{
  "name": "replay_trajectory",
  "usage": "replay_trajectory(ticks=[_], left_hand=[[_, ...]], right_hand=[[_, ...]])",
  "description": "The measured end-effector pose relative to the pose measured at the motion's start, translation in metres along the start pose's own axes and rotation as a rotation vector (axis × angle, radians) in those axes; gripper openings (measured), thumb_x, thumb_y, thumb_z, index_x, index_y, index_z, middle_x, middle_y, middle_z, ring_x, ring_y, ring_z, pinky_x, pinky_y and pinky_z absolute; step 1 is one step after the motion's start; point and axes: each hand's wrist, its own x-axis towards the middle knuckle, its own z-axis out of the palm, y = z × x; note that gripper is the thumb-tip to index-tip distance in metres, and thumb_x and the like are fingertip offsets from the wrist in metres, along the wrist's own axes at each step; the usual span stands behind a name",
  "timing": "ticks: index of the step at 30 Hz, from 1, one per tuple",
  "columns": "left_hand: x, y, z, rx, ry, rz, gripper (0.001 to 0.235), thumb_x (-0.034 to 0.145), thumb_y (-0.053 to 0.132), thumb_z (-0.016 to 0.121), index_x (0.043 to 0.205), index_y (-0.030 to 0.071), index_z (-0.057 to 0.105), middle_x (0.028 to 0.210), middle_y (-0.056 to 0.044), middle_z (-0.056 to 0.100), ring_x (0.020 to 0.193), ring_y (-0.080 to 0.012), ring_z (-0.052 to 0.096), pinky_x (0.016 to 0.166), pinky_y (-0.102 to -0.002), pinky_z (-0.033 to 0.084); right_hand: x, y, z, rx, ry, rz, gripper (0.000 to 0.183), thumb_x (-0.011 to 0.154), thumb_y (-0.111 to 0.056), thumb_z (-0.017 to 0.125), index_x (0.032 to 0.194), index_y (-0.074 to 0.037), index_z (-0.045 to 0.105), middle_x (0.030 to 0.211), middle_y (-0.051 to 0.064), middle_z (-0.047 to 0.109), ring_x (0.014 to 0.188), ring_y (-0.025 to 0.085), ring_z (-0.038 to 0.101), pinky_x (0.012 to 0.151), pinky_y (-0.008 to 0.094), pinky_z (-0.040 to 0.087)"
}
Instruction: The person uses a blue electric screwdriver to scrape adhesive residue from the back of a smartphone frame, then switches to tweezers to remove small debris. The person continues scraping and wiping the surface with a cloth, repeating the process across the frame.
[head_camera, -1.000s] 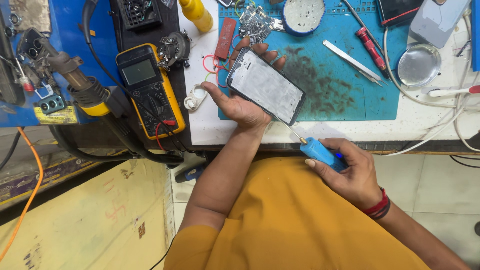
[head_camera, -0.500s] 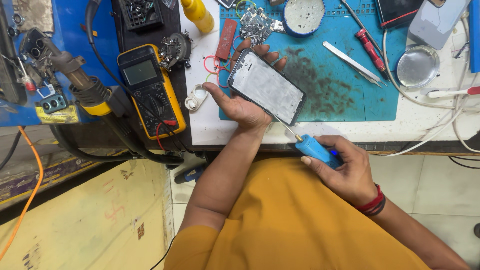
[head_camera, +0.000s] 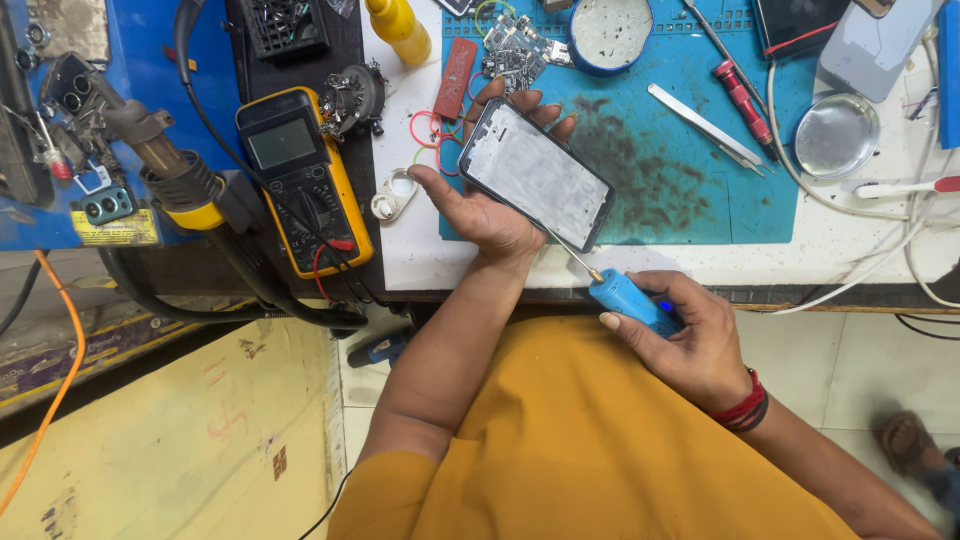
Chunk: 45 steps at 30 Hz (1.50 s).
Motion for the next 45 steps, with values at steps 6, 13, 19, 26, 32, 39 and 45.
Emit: replay_trajectory(ticks=[6,13,19,26,32,39,45], left_hand=[[0.0,-0.001,-0.001,-0.004,-0.003,0.0,0.105,0.097,0.091,0.031,0.148,0.0,0.046,0.13,-0.022,0.061,0.118,-0.034,0.063,0.11,-0.054,0.05],[-0.001,-0.002,-0.001,0.017,0.001,0.005,0.104,0.097,0.09,0.032,0.148,0.0,0.046,0.13,-0.022,0.06,0.118,-0.0335,0.063,0.109,-0.053,0.05],[-0.001,-0.003,-0.001,0.028,0.007,0.003,0.104,0.096,0.09,0.032,0.148,0.0,0.046,0.128,-0.021,0.062,0.117,-0.0336,0.064,0.108,-0.054,0.05],[0.001,-0.001,0.0,0.074,0.002,-0.025,0.106,0.092,0.09,0.032,0.147,0.001,0.046,0.129,-0.021,0.062,0.117,-0.0369,0.065,0.109,-0.058,0.05],[0.001,0.0,0.003,0.147,-0.02,-0.039,0.084,0.098,0.072,0.042,0.15,0.006,0.046,0.137,-0.02,0.059,0.126,-0.0385,0.06,0.115,-0.061,0.047],[0.005,-0.003,0.014,0.385,0.034,-0.094,0.06,0.104,0.042,0.045,0.152,0.007,0.042,0.146,-0.016,0.053,0.132,-0.0348,0.057,0.113,-0.061,0.048],[-0.002,0.005,0.04,0.475,0.111,-0.12,0.066,0.101,0.06,0.042,0.154,0.021,0.036,0.132,-0.012,0.057,0.116,-0.0353,0.062,0.096,-0.065,0.053]], right_hand=[[-0.001,0.0,0.001,0.019,-0.007,0.021,0.042,0.079,-0.027,0.087,0.111,-0.004,0.071,0.096,0.009,0.077,0.08,0.016,0.073,0.073,0.03,0.056],[0.001,0.002,0.002,0.034,-0.009,0.0,0.042,0.08,-0.026,0.087,0.111,-0.004,0.07,0.097,0.009,0.078,0.082,0.016,0.073,0.073,0.03,0.056],[0.004,-0.005,0.004,0.065,0.004,0.009,0.041,0.08,-0.024,0.087,0.111,-0.004,0.07,0.094,0.009,0.077,0.08,0.013,0.072,0.071,0.028,0.056],[0.012,-0.007,0.005,0.19,-0.085,0.139,0.038,0.08,-0.022,0.086,0.112,-0.007,0.072,0.077,0.007,0.073,0.067,0.012,0.062,0.061,0.03,0.05],[0.045,-0.004,-0.018,-0.073,0.389,-0.053,0.045,0.087,-0.023,0.085,0.12,-0.003,0.063,0.099,0.011,0.071,0.08,0.022,0.067,0.07,0.035,0.054],[0.077,0.019,-0.055,-0.39,0.62,-0.277,0.046,0.091,-0.011,0.082,0.129,-0.003,0.058,0.135,0.017,0.064,0.121,0.038,0.061,0.105,0.046,0.05],[0.041,0.076,-0.084,0.087,0.979,-0.355,0.069,0.106,-0.006,0.075,0.16,-0.01,0.032,0.164,0.006,0.038,0.149,0.026,0.04,0.122,0.04,0.036]])
